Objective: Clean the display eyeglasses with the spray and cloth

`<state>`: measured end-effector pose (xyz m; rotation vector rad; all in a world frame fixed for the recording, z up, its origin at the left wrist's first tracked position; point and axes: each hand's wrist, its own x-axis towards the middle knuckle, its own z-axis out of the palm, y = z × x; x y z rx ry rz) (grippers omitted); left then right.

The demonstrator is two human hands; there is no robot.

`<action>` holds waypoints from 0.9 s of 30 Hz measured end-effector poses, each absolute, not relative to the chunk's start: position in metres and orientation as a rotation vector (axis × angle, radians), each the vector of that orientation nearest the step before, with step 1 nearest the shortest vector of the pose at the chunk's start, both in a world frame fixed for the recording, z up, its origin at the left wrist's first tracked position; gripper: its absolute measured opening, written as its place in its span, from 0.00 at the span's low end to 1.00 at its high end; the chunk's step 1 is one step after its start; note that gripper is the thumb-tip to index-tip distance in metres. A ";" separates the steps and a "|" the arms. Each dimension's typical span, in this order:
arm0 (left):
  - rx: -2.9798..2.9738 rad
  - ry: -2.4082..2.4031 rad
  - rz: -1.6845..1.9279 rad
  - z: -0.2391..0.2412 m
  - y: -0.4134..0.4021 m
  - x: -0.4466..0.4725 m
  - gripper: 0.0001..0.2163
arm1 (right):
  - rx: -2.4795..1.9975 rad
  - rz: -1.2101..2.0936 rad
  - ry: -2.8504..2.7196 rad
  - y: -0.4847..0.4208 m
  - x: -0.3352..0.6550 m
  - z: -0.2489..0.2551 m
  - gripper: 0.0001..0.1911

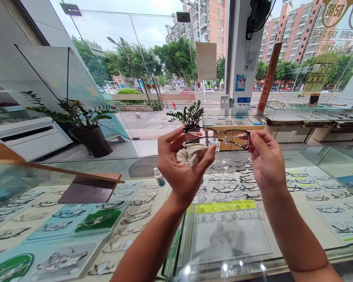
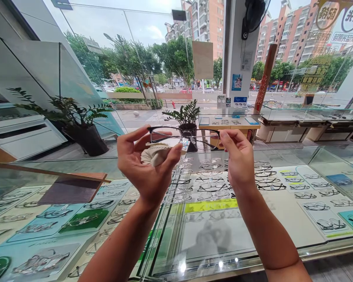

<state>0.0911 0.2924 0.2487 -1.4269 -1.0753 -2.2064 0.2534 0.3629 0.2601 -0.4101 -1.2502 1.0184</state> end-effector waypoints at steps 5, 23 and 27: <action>-1.403 -1.109 -2.208 0.251 0.294 0.087 0.27 | -0.403 0.973 -1.226 0.358 0.252 0.261 0.14; -1.518 -1.222 -2.318 0.245 0.304 0.078 0.24 | -0.367 0.826 -1.232 0.347 0.254 0.265 0.11; -1.622 -1.221 -2.381 0.242 0.310 0.074 0.24 | -0.380 0.783 -1.260 0.344 0.255 0.265 0.14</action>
